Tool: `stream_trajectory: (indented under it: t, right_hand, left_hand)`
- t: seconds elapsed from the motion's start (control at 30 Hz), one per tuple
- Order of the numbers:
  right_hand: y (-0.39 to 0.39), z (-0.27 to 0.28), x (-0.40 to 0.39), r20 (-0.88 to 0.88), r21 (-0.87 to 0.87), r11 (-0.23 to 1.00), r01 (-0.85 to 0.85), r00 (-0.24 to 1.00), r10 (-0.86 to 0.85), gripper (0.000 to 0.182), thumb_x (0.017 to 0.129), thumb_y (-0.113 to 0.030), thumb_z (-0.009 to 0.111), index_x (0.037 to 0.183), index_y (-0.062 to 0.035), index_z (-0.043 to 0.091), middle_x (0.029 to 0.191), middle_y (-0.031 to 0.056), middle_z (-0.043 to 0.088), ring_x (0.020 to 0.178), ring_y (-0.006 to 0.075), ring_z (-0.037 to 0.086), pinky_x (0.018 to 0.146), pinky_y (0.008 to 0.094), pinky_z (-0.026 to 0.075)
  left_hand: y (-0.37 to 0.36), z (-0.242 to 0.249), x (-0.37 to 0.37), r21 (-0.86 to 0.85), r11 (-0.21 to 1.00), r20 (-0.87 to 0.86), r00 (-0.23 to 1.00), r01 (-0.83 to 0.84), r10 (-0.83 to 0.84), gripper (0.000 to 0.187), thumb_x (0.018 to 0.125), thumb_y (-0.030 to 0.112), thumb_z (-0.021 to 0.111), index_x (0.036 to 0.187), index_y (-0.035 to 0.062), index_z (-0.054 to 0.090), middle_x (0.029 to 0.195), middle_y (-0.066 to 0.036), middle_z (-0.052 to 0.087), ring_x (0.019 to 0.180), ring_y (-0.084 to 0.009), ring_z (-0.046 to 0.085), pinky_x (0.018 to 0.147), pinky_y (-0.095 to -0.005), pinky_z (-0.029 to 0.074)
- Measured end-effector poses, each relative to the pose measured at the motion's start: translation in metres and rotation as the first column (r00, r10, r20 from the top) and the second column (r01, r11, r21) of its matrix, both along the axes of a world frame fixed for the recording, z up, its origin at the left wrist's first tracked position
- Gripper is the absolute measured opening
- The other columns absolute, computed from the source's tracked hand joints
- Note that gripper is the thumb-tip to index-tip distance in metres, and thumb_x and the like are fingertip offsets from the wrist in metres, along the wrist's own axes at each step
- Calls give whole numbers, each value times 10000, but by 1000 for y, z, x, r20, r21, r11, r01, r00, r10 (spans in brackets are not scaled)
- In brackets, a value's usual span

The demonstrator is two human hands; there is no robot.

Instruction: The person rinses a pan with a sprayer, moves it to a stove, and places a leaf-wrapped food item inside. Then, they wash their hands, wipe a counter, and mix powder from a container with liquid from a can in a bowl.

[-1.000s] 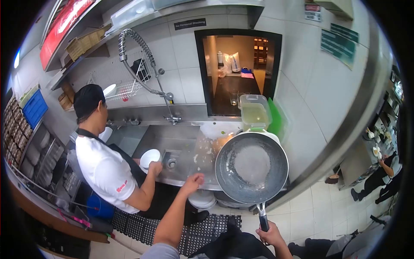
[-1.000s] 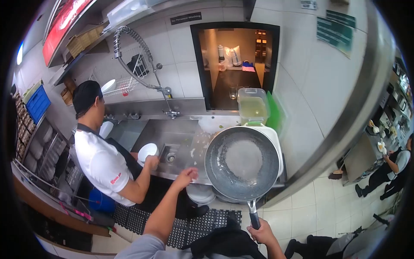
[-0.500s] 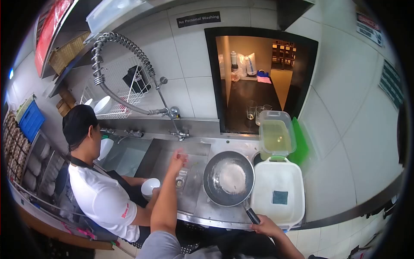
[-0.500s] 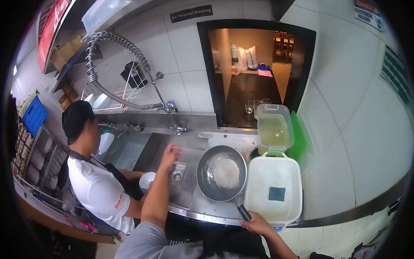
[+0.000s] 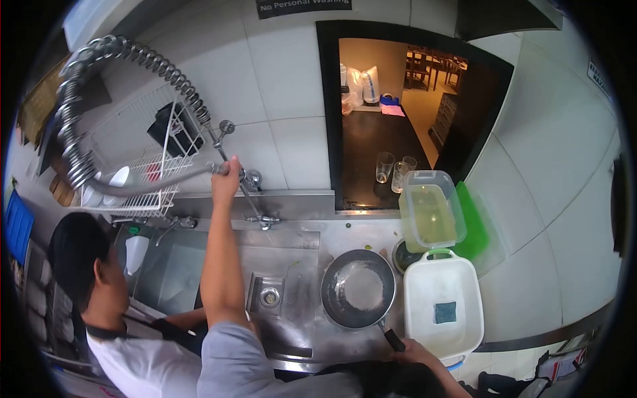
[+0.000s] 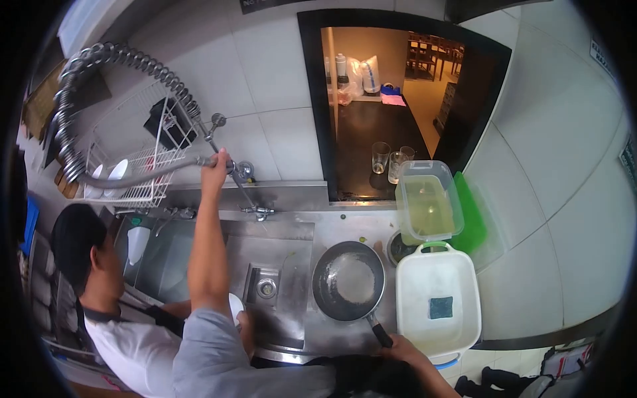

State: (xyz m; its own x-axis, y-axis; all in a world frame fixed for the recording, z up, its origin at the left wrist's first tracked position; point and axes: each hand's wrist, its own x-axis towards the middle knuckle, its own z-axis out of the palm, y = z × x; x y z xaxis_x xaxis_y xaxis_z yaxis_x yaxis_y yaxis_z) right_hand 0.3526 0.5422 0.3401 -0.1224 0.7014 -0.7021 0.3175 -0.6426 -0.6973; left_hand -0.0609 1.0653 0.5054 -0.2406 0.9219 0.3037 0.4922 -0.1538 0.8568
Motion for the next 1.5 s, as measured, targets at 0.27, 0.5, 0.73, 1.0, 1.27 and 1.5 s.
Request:
stream_trajectory:
  t: [0.27, 0.5, 0.73, 1.0, 1.27, 1.5]
  right_hand:
    - [34, 4, -26, -73, -40, 985, 168, 983, -170, 200, 841, -249, 726, 901, -89, 622, 696, -20, 570, 597, 94, 555, 527, 259, 449]
    - [33, -1, -38, -90, -122, 973, 197, 974, -209, 294, 831, -284, 743, 997, -58, 654, 788, 8, 624, 730, 113, 595, 687, 280, 478]
    - [41, 0, -23, -133, -207, 958, 196, 965, -226, 159, 869, -169, 725, 912, -74, 605, 653, 3, 555, 510, 98, 496, 467, 252, 373]
    - [56, 9, -27, -141, -324, 914, 243, 943, -300, 156, 898, -92, 680, 987, -57, 557, 643, 7, 538, 513, 106, 507, 474, 269, 399]
    - [52, -3, -24, -171, -374, 895, 244, 930, -325, 182, 880, -108, 705, 998, -79, 569, 679, 0, 540, 531, 104, 506, 493, 264, 406]
    - [66, 0, -29, -83, -357, 895, 268, 945, -316, 183, 868, -107, 717, 953, -80, 557, 663, -4, 536, 521, 111, 521, 489, 271, 414]
  left_hand:
    - [-43, 17, 31, 38, 968, -151, 959, 250, -242, 503, 1010, 496, 507, 1028, 41, 721, 1043, -78, 727, 1018, -205, 657, 917, -324, 479]
    - [-127, -68, 4, -195, 740, 249, 763, 643, -597, 270, 947, 284, 673, 917, 27, 749, 899, -76, 731, 943, -165, 659, 889, -328, 506]
    - [-171, -146, -30, -51, 401, 830, 262, 915, -493, 574, 834, 161, 775, 1337, 24, 536, 1256, -120, 640, 849, -163, 651, 709, -284, 548]
    - [3, -303, -85, -410, 908, -119, 983, 82, -142, 507, 900, 176, 651, 1362, 17, 512, 1299, -192, 609, 1095, -318, 633, 931, -422, 501]
    - [86, -275, -99, -537, 843, -787, 347, 21, -510, 488, 857, 121, 543, 1332, 11, 522, 1362, -251, 544, 1213, -382, 582, 998, -458, 492]
    - [21, -293, -78, -479, 853, -800, 502, -207, -327, 490, 795, 129, 618, 1273, 42, 548, 1220, -217, 629, 1143, -412, 605, 956, -502, 505]
